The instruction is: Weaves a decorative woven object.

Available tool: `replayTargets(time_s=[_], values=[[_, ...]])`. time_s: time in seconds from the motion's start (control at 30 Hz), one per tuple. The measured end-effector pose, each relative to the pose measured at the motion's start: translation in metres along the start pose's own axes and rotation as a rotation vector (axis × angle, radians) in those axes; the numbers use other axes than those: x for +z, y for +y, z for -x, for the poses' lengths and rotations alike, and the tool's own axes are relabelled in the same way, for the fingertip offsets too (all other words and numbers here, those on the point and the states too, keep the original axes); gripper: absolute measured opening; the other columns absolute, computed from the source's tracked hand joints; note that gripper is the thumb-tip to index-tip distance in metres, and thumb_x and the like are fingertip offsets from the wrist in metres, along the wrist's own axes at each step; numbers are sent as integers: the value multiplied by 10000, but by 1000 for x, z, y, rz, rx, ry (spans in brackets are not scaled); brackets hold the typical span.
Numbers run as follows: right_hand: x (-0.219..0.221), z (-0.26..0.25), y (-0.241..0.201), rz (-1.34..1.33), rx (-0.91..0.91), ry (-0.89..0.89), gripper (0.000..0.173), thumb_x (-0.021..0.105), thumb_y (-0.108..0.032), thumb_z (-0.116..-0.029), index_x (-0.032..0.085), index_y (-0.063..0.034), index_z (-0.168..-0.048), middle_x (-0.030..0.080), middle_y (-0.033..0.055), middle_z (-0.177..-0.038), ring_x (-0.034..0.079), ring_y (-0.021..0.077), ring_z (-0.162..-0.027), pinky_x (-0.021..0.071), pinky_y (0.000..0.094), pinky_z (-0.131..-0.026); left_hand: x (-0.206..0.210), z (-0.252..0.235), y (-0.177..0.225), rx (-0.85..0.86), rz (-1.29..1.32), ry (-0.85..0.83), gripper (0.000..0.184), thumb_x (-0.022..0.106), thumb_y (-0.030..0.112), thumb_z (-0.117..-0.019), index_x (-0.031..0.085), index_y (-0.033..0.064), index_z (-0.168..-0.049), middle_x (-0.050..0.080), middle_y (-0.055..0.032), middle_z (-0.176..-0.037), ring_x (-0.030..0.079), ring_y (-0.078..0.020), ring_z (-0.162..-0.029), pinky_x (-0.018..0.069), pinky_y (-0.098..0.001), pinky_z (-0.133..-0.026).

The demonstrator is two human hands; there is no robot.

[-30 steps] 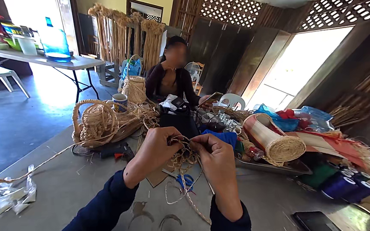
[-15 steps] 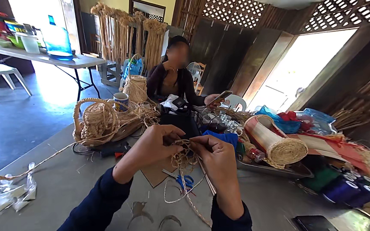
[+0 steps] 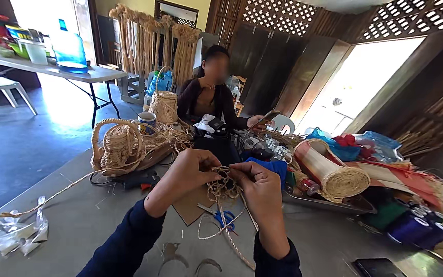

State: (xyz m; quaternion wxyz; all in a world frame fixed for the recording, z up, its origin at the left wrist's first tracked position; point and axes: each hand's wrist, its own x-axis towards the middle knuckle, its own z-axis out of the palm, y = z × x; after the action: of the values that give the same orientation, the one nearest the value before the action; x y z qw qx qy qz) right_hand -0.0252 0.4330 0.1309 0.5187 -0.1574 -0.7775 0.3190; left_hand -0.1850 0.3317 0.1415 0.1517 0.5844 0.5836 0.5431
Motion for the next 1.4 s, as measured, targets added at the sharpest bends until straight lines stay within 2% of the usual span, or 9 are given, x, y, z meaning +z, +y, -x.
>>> replayTargets(time_s=[0.07,0.17,0.47,0.6,0.73,0.87,1.07,1.23,1.4], values=[[0,0,-1,-15,-4,-28,67,724,-29,-874,762,-29,-929,746,-7,-807,683,-30,-714,566,123,-686,-2,0,-2,51,1,18,101,742,151,-924,737,61,-971,698,48,-836,640,30,-761,537,-147,-714],[1,1,-1,-50,0,-66,66,723,-20,-875,760,-26,-930,747,0,-809,689,-18,-723,574,135,-694,-4,1,-3,64,-37,35,150,679,190,-984,745,69,-925,672,80,-761,580,71,-676,482,-125,-649],[5,3,1,-115,7,-113,65,725,-7,-875,764,-28,-922,748,0,-813,691,-5,-729,581,150,-699,-2,1,-7,149,-170,11,99,730,185,-929,772,95,-922,706,31,-915,635,16,-813,526,-167,-723],[6,2,0,-150,30,-123,123,715,18,-863,731,-7,-982,738,7,-808,695,21,-716,592,174,-683,-4,3,-3,135,-214,-21,97,717,173,-931,764,89,-918,699,34,-852,617,9,-749,515,-196,-693],[4,3,-2,-162,42,-155,150,706,33,-864,700,4,-1011,729,7,-813,696,32,-714,593,177,-677,-5,3,-3,144,-235,-63,107,718,181,-930,764,85,-943,707,19,-869,638,-21,-774,535,-231,-718],[3,3,-3,-166,36,-169,155,698,32,-873,693,4,-1026,732,7,-815,700,33,-725,590,175,-684,-3,3,-2,129,-293,-34,101,706,177,-922,765,97,-903,705,21,-837,638,-48,-755,531,-285,-705],[-10,1,-4,-45,113,-246,123,682,-76,-936,738,-31,-1036,744,-1,-858,685,-8,-749,559,142,-690,-2,2,-2,102,-279,18,104,697,172,-921,761,96,-892,701,33,-817,628,-14,-735,522,-236,-685],[-8,1,-5,7,179,-236,55,703,-53,-915,757,-53,-927,726,-23,-779,665,-18,-690,553,144,-660,2,2,-1,88,-251,43,82,724,171,-917,761,101,-898,706,51,-828,623,23,-743,518,-189,-693],[-7,1,-7,43,179,-210,55,724,-57,-904,779,-62,-907,739,-19,-771,669,-32,-686,547,136,-655,0,3,3,47,-195,29,55,766,141,-906,775,87,-900,724,48,-846,638,45,-780,522,-151,-728]])
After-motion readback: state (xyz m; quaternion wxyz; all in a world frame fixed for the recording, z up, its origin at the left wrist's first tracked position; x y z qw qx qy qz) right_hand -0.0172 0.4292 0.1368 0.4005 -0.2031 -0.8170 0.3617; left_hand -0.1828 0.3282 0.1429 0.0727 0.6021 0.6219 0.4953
